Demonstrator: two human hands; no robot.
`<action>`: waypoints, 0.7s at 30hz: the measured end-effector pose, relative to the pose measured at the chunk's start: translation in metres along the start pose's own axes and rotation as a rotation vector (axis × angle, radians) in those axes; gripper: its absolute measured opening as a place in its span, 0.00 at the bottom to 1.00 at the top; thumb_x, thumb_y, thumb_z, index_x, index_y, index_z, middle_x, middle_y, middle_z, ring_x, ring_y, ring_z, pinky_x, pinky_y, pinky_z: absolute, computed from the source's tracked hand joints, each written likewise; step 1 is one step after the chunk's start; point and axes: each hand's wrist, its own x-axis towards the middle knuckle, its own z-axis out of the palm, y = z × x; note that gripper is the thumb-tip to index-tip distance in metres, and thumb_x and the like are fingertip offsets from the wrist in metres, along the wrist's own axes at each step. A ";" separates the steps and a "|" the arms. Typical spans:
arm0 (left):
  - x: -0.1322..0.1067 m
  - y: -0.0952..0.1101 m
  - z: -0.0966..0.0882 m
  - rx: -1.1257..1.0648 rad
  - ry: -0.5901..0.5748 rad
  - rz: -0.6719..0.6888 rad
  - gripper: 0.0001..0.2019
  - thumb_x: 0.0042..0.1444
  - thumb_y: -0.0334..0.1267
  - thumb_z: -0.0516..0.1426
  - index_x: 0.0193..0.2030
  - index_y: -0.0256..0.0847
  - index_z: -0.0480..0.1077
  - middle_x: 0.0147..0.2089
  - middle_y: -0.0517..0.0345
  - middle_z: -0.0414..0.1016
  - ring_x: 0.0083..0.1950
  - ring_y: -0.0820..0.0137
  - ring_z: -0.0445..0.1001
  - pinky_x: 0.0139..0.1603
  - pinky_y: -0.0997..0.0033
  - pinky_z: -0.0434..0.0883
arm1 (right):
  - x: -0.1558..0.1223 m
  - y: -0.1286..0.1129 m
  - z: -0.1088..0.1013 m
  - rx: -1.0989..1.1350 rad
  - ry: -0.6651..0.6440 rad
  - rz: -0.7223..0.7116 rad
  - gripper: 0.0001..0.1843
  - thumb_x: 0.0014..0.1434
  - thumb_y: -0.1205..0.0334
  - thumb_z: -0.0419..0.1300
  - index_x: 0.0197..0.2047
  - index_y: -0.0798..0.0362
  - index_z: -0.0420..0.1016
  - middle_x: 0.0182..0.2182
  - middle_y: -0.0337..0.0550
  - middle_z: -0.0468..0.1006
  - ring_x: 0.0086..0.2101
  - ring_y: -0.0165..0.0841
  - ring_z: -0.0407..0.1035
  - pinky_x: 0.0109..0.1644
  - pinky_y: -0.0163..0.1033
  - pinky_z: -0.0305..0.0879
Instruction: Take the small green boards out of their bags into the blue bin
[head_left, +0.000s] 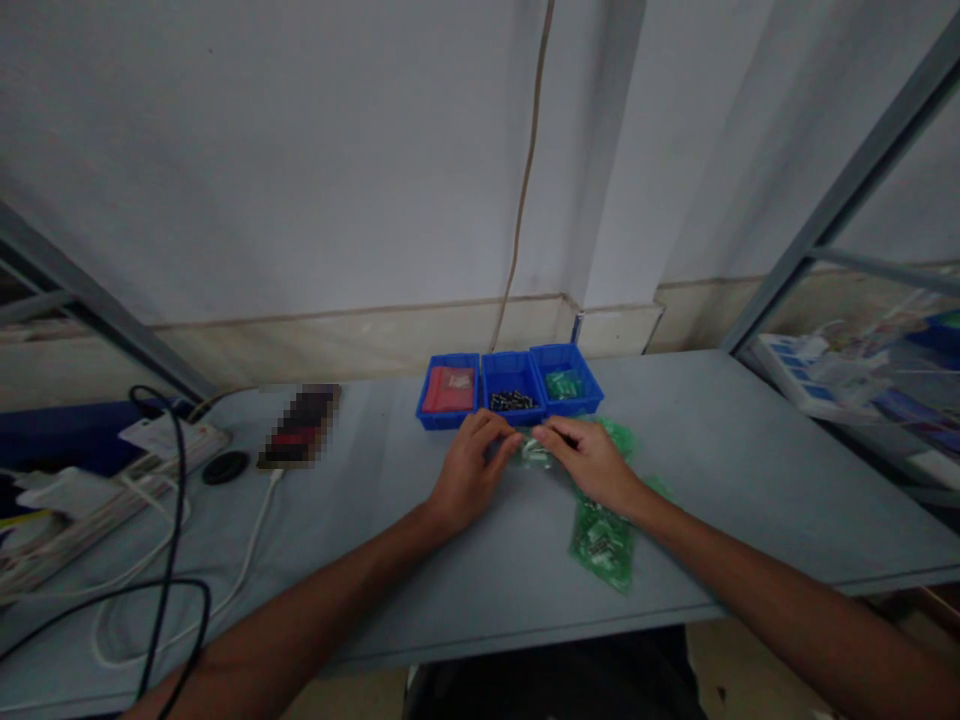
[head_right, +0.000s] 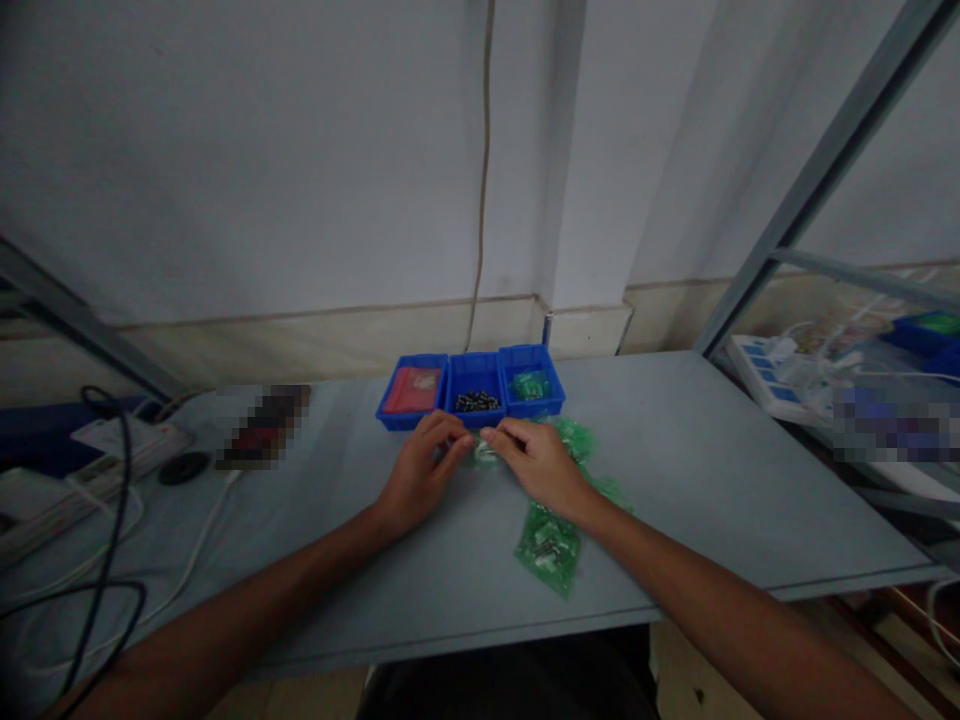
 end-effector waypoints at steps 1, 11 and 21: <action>0.000 0.000 0.000 0.010 -0.011 -0.033 0.11 0.72 0.42 0.57 0.39 0.41 0.74 0.39 0.55 0.75 0.43 0.65 0.72 0.45 0.66 0.68 | -0.001 -0.001 0.000 0.019 -0.002 -0.002 0.25 0.75 0.45 0.55 0.28 0.51 0.68 0.24 0.34 0.66 0.27 0.31 0.62 0.32 0.36 0.56; -0.002 0.003 0.000 -0.106 -0.103 -0.040 0.16 0.64 0.44 0.66 0.54 0.42 0.72 0.48 0.53 0.78 0.45 0.65 0.75 0.46 0.66 0.72 | 0.004 0.006 -0.003 0.297 -0.035 0.147 0.26 0.72 0.38 0.56 0.36 0.51 0.76 0.25 0.38 0.77 0.21 0.30 0.67 0.23 0.34 0.63; 0.001 -0.006 0.001 -0.100 -0.056 -0.127 0.13 0.74 0.45 0.54 0.44 0.40 0.73 0.39 0.56 0.76 0.39 0.67 0.72 0.42 0.67 0.68 | 0.001 -0.001 -0.002 0.025 0.040 -0.150 0.08 0.73 0.57 0.60 0.50 0.48 0.79 0.45 0.47 0.78 0.41 0.38 0.73 0.40 0.41 0.72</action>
